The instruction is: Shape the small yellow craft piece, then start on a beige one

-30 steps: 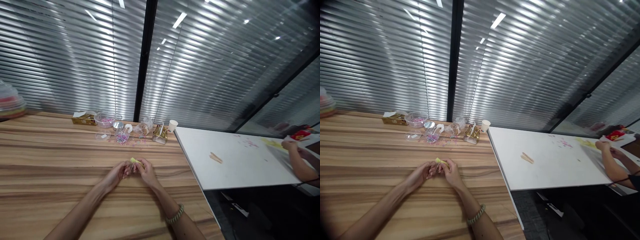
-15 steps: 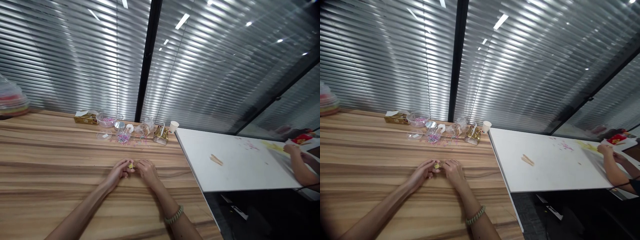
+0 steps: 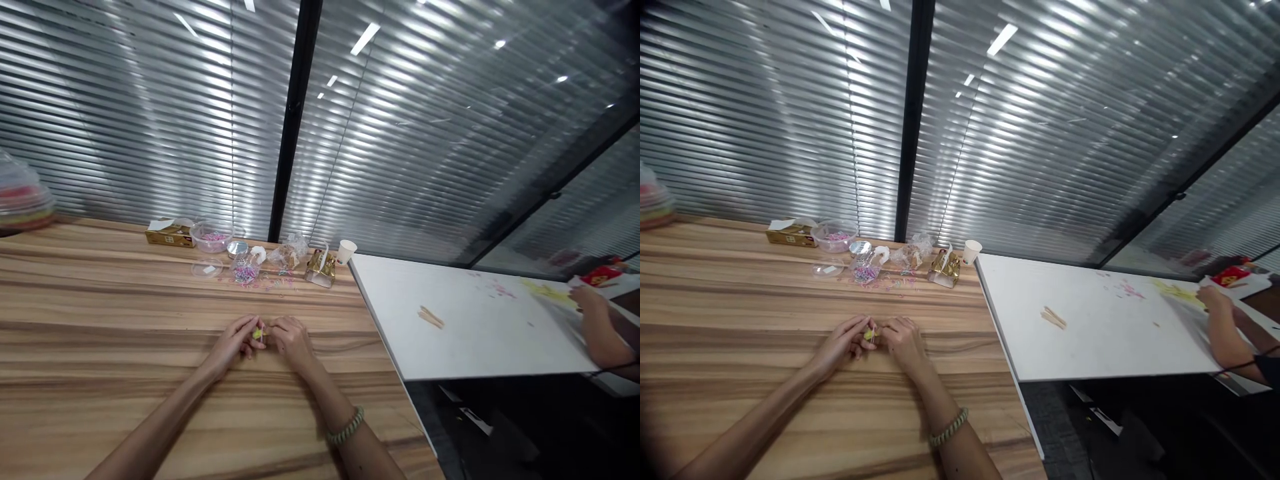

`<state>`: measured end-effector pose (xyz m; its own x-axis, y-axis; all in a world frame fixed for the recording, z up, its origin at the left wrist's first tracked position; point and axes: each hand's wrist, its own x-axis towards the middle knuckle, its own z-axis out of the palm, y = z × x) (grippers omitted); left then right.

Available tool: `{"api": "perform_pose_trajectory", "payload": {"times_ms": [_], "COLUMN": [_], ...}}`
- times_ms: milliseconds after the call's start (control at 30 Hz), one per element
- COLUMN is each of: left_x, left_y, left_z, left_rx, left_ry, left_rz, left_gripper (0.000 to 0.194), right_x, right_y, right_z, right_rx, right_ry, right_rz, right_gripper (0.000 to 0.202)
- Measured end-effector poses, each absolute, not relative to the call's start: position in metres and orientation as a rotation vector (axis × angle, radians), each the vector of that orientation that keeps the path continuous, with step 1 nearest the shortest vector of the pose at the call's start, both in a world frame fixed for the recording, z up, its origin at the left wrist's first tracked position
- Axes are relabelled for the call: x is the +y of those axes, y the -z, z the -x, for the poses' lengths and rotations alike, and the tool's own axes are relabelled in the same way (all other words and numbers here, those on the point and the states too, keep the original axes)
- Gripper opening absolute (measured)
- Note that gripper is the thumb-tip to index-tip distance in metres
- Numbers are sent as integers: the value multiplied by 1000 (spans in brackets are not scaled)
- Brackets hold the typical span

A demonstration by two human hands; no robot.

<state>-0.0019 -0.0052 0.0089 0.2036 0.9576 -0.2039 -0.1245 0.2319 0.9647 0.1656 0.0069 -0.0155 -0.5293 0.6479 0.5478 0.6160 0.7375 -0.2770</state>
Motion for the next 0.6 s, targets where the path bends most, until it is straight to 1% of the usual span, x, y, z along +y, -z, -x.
{"api": "perform_pose_trajectory", "payload": {"times_ms": [167, 367, 500, 600], "left_x": [-4, -5, -4, 1], "left_y": [-10, -5, -2, 1], "left_z": [0, -2, -3, 0], "left_rx": [1116, 1096, 1040, 992], "left_ry": [-986, -1019, -1069, -1212], "left_rz": [-1039, -1049, -989, -861], "left_gripper": [40, 44, 40, 36], "right_x": [8, 9, 6, 5], "right_y": [21, 22, 15, 14], "right_z": [-166, -164, -160, -157], "right_rx": [-2205, -2021, -1882, -1758], "right_ry": [-127, -375, -576, -701], "right_rz": [969, 1030, 983, 977], "right_gripper": [21, 18, 14, 12]}}
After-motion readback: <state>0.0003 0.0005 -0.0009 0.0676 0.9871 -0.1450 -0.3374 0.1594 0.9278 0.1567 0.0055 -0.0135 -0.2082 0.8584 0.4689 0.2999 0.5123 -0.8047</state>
